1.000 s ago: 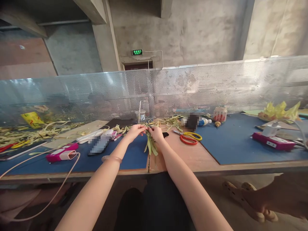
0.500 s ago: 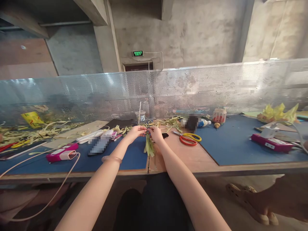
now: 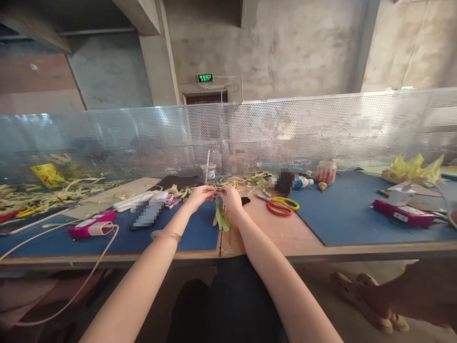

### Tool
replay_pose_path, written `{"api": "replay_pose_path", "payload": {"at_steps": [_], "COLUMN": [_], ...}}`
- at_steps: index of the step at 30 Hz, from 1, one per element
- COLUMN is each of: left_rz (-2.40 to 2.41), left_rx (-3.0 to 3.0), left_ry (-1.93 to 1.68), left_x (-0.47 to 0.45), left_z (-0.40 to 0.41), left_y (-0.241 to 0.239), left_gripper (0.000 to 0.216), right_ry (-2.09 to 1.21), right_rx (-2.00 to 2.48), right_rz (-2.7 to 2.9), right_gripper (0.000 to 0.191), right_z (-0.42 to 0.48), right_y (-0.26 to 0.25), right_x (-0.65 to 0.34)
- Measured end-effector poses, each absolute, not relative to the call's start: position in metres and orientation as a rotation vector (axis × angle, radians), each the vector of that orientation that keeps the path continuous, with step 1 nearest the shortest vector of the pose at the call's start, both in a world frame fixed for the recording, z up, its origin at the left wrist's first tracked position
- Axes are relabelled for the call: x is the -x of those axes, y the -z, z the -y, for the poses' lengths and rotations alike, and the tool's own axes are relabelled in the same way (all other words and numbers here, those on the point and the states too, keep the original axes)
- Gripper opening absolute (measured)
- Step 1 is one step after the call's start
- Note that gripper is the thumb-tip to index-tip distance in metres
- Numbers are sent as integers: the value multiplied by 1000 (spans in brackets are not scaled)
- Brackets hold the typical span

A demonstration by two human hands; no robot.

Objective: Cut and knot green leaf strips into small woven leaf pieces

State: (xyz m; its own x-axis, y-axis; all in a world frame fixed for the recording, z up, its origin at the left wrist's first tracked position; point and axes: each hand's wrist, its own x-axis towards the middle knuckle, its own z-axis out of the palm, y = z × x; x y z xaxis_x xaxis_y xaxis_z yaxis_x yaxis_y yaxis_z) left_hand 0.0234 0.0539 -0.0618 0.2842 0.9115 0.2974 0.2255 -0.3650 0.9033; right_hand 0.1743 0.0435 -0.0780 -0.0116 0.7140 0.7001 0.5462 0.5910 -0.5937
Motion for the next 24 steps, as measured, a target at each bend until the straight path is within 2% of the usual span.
{"api": "replay_pose_path", "payload": {"at_steps": [8, 16, 24], "left_rz": [-1045, -1072, -1004], "left_rx": [-1826, -1839, -1875], "left_ry": [-1051, -1042, -960], "left_x": [-26, -26, -27], "left_z": [-49, -48, -44], "left_y": [59, 60, 58], "left_gripper": [23, 24, 17], "right_ry": [-63, -37, -46], "right_rx": [997, 946, 937], "right_rz": [1691, 1713, 1699], "right_gripper": [12, 13, 14], "right_z": [-45, -49, -49], "right_y": [79, 81, 80], "right_x": [-176, -175, -176]}}
